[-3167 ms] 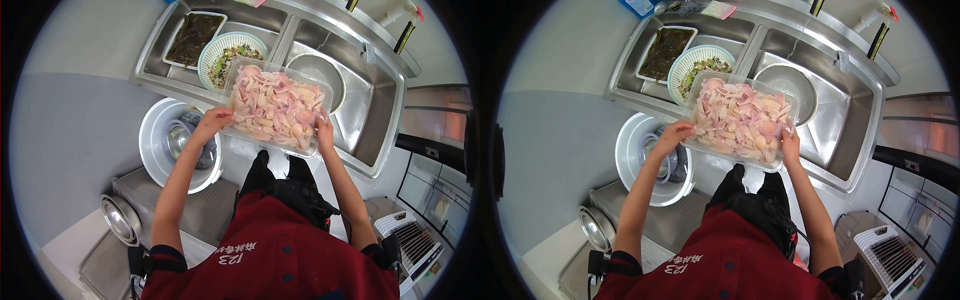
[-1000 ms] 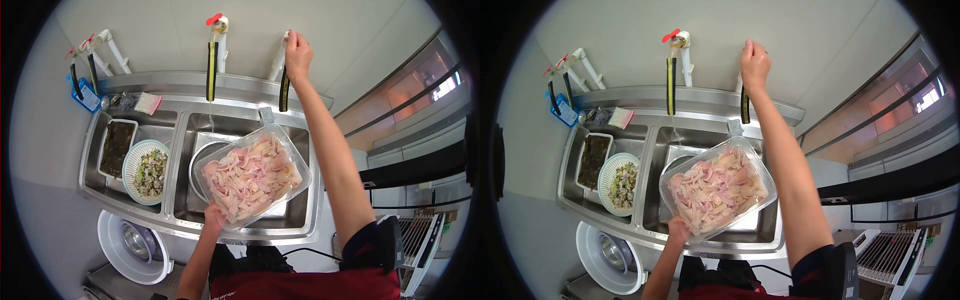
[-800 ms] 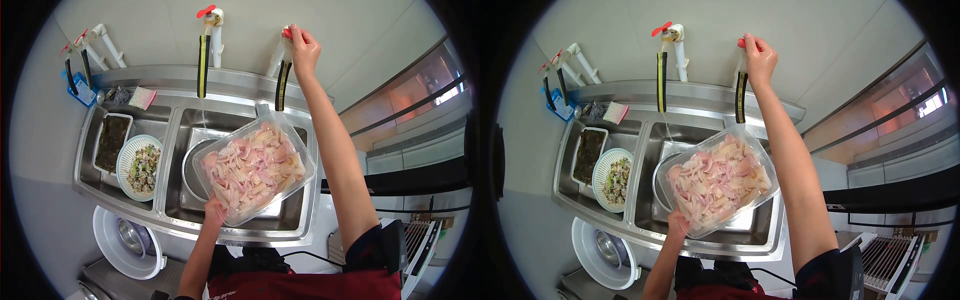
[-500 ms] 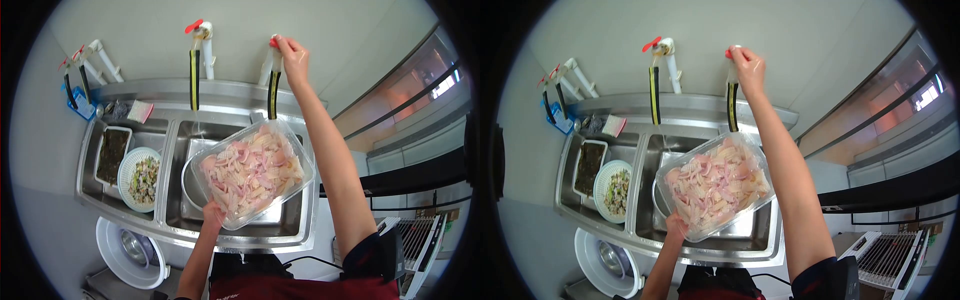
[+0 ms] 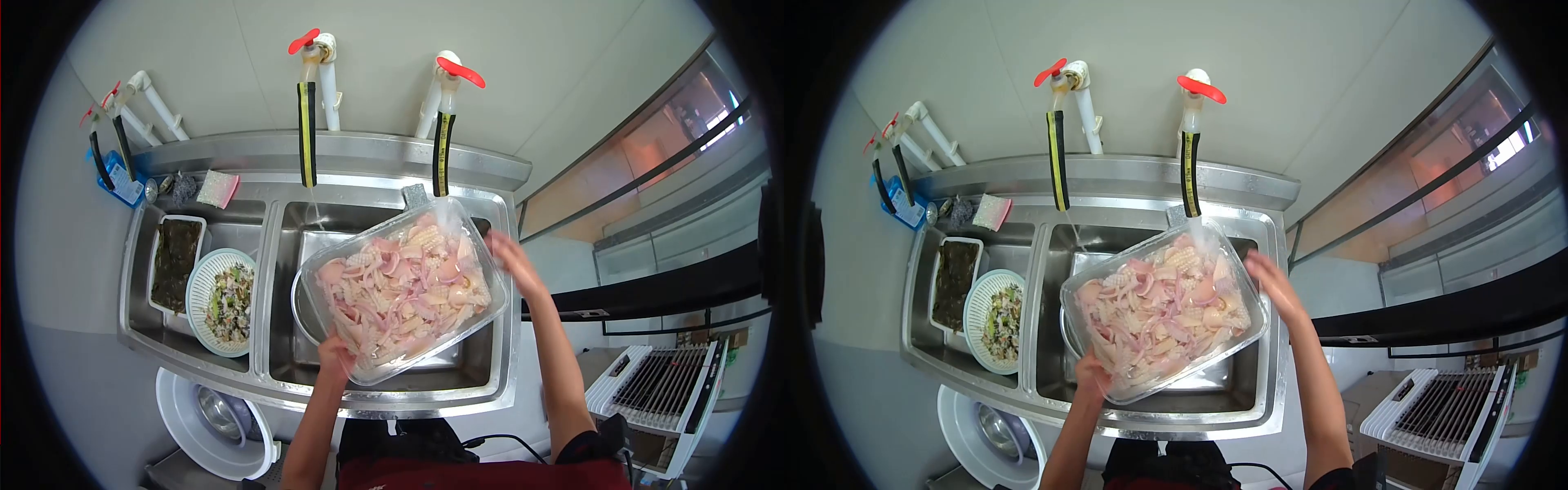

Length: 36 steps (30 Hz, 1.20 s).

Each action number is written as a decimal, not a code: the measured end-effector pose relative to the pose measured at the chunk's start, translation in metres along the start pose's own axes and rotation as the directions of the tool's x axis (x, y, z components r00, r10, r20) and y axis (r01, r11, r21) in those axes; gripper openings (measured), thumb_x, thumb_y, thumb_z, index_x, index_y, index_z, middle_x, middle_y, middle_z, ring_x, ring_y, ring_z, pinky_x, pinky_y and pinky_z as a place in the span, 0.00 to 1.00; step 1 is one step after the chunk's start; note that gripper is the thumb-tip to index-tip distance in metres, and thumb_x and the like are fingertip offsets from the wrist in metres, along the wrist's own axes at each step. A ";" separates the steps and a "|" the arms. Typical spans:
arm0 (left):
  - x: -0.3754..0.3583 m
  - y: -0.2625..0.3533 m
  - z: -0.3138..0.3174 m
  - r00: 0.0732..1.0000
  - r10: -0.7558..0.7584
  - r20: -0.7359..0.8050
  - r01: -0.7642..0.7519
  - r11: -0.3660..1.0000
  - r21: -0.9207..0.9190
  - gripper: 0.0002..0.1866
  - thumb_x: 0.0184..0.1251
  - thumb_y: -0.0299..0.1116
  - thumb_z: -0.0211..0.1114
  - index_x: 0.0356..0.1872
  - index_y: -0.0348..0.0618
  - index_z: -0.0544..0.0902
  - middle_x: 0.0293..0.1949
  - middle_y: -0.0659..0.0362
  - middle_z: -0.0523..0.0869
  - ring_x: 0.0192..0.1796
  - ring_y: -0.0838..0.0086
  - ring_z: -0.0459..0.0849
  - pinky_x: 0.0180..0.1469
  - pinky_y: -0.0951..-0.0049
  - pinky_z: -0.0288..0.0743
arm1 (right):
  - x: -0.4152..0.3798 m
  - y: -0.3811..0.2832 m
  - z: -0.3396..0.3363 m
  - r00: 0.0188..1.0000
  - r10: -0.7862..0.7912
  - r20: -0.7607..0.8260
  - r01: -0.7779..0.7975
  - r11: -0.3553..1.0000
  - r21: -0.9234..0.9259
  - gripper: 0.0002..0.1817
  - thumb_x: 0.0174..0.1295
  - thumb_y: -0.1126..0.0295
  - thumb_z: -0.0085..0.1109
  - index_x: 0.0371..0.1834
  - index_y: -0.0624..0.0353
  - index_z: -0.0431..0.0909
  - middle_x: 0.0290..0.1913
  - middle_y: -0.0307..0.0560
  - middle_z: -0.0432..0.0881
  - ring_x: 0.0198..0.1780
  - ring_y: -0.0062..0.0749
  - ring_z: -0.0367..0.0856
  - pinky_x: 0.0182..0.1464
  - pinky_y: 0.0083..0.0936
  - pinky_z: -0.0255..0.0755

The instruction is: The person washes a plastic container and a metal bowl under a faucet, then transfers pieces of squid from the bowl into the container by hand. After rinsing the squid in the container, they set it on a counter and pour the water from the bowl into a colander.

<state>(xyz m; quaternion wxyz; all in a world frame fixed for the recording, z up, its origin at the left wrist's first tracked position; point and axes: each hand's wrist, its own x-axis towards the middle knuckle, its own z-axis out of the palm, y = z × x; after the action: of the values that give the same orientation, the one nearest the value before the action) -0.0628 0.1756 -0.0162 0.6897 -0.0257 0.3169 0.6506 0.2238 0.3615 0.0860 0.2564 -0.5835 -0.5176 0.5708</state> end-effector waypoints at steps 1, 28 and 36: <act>0.000 0.002 0.000 1.000 -0.003 0.024 0.003 1.000 0.008 0.37 0.32 0.28 0.52 0.56 0.40 0.61 0.50 0.54 0.71 0.51 0.63 0.72 0.49 0.67 0.71 | -0.008 0.012 0.000 1.000 0.005 0.001 -0.005 1.000 0.000 0.27 0.57 0.57 0.49 0.58 0.60 0.60 0.56 0.48 0.65 0.57 0.33 0.63 0.55 0.26 0.60; 0.007 0.008 0.000 0.994 -0.057 0.092 0.056 0.998 0.005 0.37 0.33 0.24 0.50 0.57 0.40 0.59 0.49 0.52 0.71 0.50 0.62 0.73 0.49 0.68 0.72 | -0.015 0.054 0.015 0.984 0.040 0.175 -0.129 0.833 0.537 0.24 0.59 0.72 0.45 0.60 0.58 0.57 0.56 0.48 0.65 0.55 0.33 0.66 0.53 0.26 0.63; 0.008 0.006 0.002 0.998 -0.050 0.050 0.050 0.999 -0.003 0.37 0.33 0.24 0.50 0.56 0.39 0.59 0.50 0.51 0.70 0.51 0.61 0.72 0.52 0.64 0.69 | -0.016 0.056 0.013 0.984 0.032 0.173 -0.119 0.846 0.520 0.26 0.57 0.71 0.46 0.61 0.60 0.55 0.59 0.50 0.59 0.58 0.38 0.62 0.58 0.32 0.59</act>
<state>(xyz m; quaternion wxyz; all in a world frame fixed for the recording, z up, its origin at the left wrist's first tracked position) -0.0679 0.1839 -0.0161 0.7133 -0.0187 0.2975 0.6343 0.2320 0.3249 0.0391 0.3423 -0.4637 -0.3361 0.7449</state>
